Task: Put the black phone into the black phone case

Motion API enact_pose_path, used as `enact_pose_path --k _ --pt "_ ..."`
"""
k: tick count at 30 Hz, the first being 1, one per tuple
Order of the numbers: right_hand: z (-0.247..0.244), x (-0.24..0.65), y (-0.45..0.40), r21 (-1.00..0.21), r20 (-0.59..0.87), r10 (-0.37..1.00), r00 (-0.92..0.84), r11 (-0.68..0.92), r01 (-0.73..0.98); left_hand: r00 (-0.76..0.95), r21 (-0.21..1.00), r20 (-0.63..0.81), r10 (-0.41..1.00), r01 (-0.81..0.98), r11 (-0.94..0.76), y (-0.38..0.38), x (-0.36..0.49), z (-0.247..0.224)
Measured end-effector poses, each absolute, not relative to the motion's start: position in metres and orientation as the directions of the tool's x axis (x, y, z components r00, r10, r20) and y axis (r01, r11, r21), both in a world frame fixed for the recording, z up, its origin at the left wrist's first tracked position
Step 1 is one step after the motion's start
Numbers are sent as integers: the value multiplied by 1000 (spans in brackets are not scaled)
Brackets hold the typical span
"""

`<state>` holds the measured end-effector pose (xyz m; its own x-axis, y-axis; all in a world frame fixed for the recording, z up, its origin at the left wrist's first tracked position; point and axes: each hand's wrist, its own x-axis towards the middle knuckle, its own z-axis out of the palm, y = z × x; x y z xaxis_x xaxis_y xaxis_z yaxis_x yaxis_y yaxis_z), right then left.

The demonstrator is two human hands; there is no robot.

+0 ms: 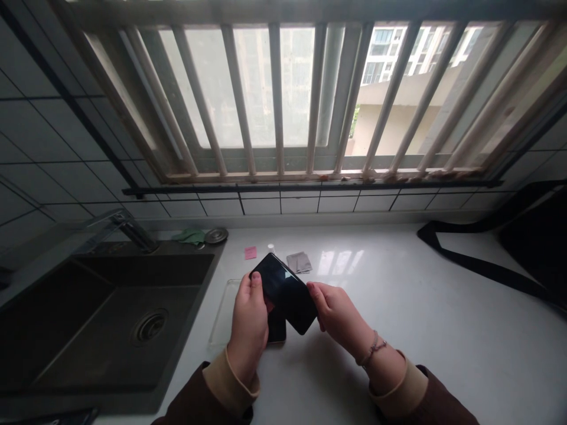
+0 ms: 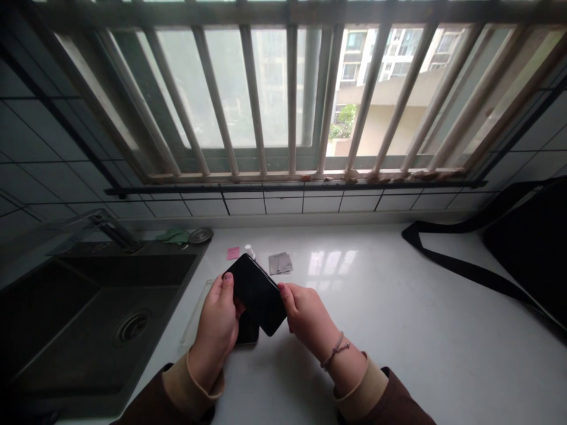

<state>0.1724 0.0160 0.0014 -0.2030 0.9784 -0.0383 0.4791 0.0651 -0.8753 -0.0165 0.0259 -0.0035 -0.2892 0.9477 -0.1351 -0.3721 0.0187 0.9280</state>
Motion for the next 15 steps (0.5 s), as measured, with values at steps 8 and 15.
enact_pose_path --k 8,15 --pt "-4 168 15 -950 4 998 -57 21 311 199 983 -127 972 -110 150 14 -10 6" --pt "-3 174 16 -968 8 999 -46 19 251 423 974 -151 893 -91 208 5 -6 8"
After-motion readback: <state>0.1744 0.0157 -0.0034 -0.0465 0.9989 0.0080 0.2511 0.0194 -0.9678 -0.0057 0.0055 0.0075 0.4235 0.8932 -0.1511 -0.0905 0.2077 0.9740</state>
